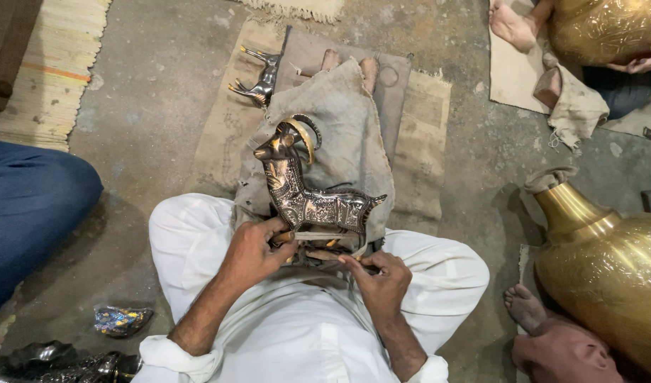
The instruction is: The person sits cross-legged on the floor holding a silver animal figurine on a cloth pad on their lap. They position a chisel against the figurine's surface and strike it with a wooden mallet, repositioning the chisel repeatedly to work the decorated metal surface, turning the figurine to reach different areas.
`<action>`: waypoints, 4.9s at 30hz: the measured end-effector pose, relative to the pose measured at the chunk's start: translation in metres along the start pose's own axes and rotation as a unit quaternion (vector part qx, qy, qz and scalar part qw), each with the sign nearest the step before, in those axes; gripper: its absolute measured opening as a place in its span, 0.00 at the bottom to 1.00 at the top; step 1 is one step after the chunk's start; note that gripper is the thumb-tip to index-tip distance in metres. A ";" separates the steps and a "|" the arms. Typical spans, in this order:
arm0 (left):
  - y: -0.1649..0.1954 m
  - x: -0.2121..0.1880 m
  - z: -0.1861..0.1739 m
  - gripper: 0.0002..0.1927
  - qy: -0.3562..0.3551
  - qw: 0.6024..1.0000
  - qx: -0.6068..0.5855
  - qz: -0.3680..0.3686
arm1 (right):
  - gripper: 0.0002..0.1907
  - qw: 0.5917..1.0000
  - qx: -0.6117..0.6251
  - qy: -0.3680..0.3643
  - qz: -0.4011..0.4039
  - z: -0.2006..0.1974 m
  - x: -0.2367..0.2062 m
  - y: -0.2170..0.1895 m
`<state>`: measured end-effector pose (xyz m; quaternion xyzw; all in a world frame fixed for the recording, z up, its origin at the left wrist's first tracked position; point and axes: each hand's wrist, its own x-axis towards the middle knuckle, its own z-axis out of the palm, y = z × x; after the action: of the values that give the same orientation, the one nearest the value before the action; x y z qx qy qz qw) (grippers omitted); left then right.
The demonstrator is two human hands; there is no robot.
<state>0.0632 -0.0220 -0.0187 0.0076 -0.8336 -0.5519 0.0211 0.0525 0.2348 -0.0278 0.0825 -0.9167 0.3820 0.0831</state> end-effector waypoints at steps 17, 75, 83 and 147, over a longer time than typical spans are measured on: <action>-0.011 0.001 -0.005 0.15 -0.026 0.991 0.129 -0.025 | 0.38 0.988 -0.012 -0.111 -0.104 0.006 0.035 0.044; -0.186 0.126 -0.062 0.13 -0.311 0.909 0.263 -0.084 | 0.31 0.982 0.115 -0.088 -0.126 0.016 0.034 0.045; -0.159 0.151 0.031 0.26 -0.046 0.836 -0.456 -0.302 | 0.33 0.983 0.106 -0.083 -0.125 0.018 0.031 0.045; -0.019 0.254 -0.032 0.23 0.018 0.986 0.161 0.031 | 0.28 0.983 0.096 -0.070 -0.138 0.019 0.040 0.027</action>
<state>-0.1893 -0.0679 -0.0171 -0.0048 -0.9111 -0.4090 0.0519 0.0063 0.2362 -0.0507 0.2424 -0.8592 0.4463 0.0622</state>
